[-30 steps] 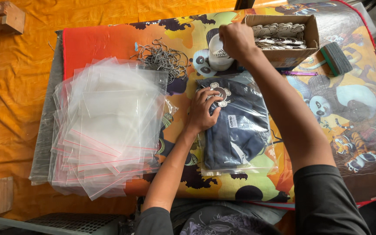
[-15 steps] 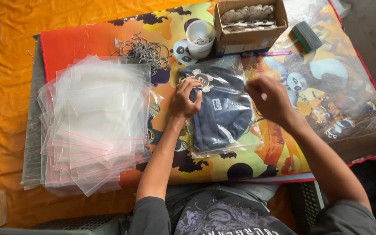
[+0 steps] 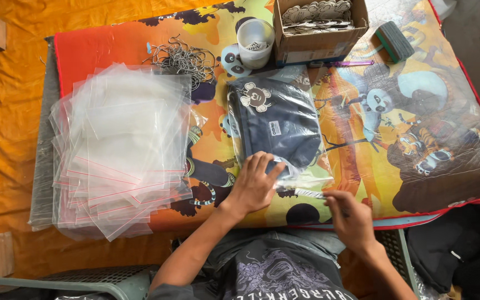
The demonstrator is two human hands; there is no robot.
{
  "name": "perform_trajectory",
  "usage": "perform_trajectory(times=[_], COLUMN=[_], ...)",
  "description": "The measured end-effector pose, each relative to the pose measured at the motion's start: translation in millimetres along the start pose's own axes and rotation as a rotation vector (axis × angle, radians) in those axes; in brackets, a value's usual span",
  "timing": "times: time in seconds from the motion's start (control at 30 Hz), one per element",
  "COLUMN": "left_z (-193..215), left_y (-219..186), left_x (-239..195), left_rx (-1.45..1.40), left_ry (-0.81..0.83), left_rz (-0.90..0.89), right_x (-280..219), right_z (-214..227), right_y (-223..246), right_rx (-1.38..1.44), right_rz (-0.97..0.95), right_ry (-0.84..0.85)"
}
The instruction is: The person smooths a clear plastic bag on a table using a purple tool, then places a folded blue garment inside. They seal the bag and place a small white tag on top of the package.
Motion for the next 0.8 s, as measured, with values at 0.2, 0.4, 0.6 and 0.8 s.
perform_trajectory(times=[0.2, 0.4, 0.6, 0.8], left_z=[39, 43, 47, 36], left_y=[-1, -19, -11, 2], left_x=[17, 9, -1, -13], left_rx=[0.015, -0.031, -0.044, -0.183], left_ry=[-0.348, -0.41, -0.383, -0.172], left_rz=[-0.028, -0.084, -0.011, 0.157], right_x=[0, 29, 41, 32], right_z=[-44, -106, -156, -135], right_y=[76, 85, 67, 78], right_rx=[0.168, -0.272, -0.553, -0.409], right_rz=[0.169, 0.612, 0.733, 0.517], right_ry=[0.594, 0.382, 0.108, 0.308])
Point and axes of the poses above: each hand's wrist, its own x-axis towards the middle knuckle, its own z-axis out of the back of the hand, y = z × x, the point moved 8 cm from there along x, towards the middle knuckle, and after that the axes turned 8 degrees about -y, right-handed, at the moved point
